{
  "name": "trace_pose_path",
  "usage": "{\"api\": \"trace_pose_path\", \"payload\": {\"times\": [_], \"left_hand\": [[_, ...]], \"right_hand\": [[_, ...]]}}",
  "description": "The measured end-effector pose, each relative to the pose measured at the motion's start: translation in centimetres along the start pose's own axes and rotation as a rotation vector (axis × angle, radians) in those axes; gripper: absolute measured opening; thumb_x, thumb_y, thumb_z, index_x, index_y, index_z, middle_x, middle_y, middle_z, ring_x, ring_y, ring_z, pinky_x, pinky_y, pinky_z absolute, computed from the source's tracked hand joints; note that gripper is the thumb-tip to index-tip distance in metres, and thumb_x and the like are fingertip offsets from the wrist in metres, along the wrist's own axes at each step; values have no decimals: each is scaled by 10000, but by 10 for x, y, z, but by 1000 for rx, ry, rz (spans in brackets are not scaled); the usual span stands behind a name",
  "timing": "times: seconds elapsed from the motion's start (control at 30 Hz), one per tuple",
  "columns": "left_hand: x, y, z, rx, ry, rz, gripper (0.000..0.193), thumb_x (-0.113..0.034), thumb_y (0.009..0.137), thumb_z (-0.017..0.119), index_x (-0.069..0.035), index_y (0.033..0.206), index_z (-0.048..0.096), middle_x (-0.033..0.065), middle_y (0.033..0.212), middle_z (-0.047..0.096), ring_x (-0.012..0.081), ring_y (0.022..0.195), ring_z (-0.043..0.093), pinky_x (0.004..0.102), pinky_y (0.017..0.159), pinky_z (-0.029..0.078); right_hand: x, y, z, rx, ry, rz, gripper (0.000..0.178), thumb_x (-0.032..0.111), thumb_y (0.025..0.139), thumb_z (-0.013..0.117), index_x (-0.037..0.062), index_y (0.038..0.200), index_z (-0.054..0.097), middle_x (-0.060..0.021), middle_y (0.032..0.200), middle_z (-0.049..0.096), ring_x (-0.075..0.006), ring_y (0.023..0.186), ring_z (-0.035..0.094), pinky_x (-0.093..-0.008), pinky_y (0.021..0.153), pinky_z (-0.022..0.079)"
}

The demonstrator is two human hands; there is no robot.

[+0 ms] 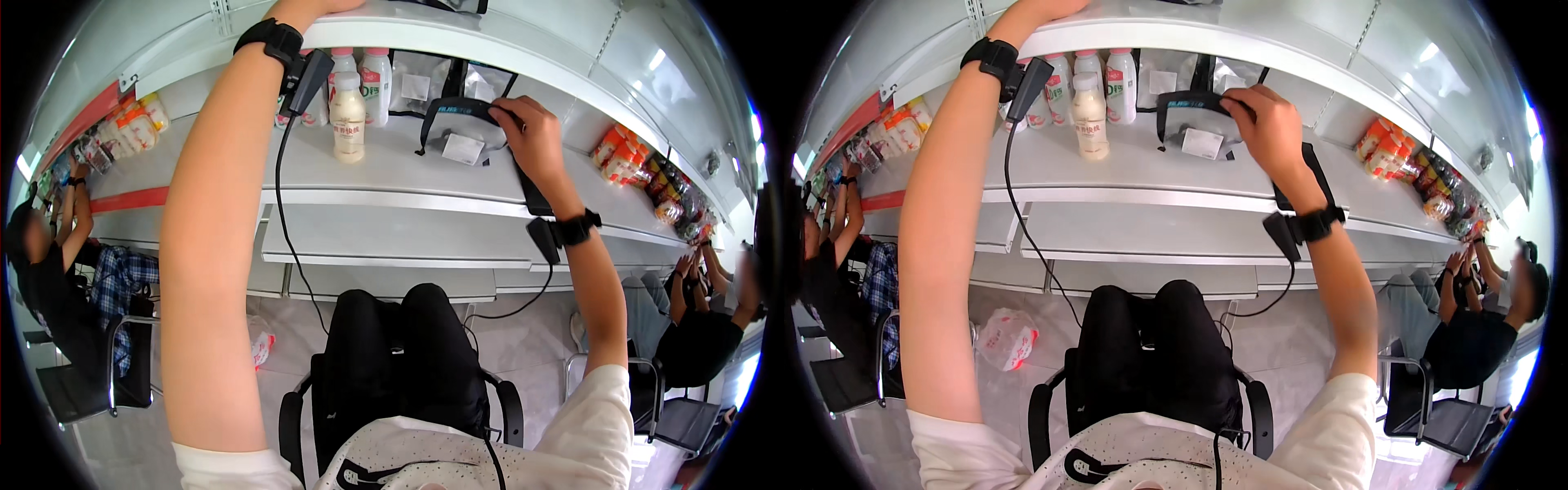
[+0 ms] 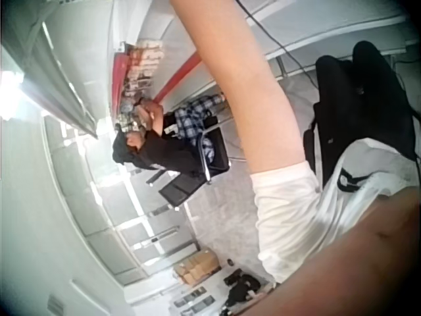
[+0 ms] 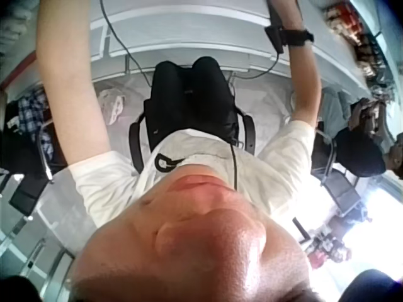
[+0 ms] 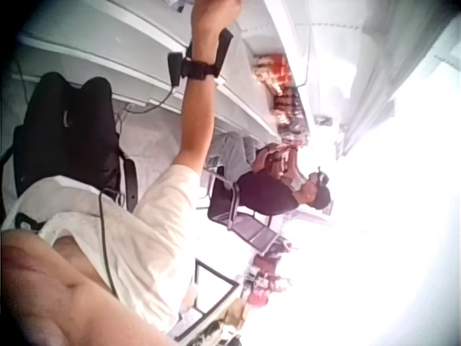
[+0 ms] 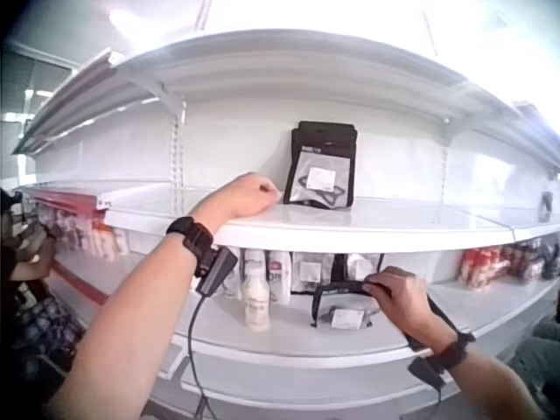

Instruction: Organizing and arranging various products on a supermarket shelf.

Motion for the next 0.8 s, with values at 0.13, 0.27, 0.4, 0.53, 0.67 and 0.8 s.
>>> {"api": "trace_pose_path", "payload": {"times": [0.13,0.27,0.4,0.53,0.67,0.8], "left_hand": [[8,-1,0,26,-164,-60,645,-554,991,423,19,1055,713,185,976,722,288,938,666,383,870,498],[10,2,-10,-17,-478,-100,929,-724,982,171,35,1052,703,138,926,681,241,888,603,356,878,466],[29,12,-3,-6,-713,-87,937,-753,968,174,9,1003,717,76,864,668,173,793,565,302,827,440],[-8,-8,-15,109,-916,-102,925,-789,942,202,-31,1020,724,17,848,661,125,762,530,278,776,405],[-10,-13,-27,47,-764,-140,494,-441,876,717,-71,1201,678,36,1081,723,204,977,649,298,905,465],[-3,-5,-10,115,-473,31,728,-542,706,844,6,1154,673,115,1031,701,207,961,652,287,829,482]], "right_hand": [[71,20,-43,36,89,-86,99,74,844,738,34,934,735,-77,771,645,-206,578,570,-297,547,454],[111,64,-95,-161,120,-262,79,35,852,725,8,926,720,-62,743,617,-111,579,532,-269,535,418],[106,119,-118,-363,-12,-114,222,170,908,745,-1,1048,735,13,697,599,-42,647,489,-192,584,406],[90,171,-114,-376,137,-74,199,119,885,711,-48,995,711,-73,709,666,-129,605,602,-282,552,467],[98,199,-90,-432,-63,-55,172,136,855,699,-17,928,728,-175,759,700,-261,669,686,-359,620,516],[78,221,-57,-550,-217,-259,182,158,854,710,-13,914,722,-193,828,703,-305,771,703,-372,669,530]]}}
Point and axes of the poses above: each hand's wrist, its own y-axis towards the middle knuckle, its own z-axis out of the palm, x = y × z, the point moved 2 cm from there along y, towards the middle knuckle
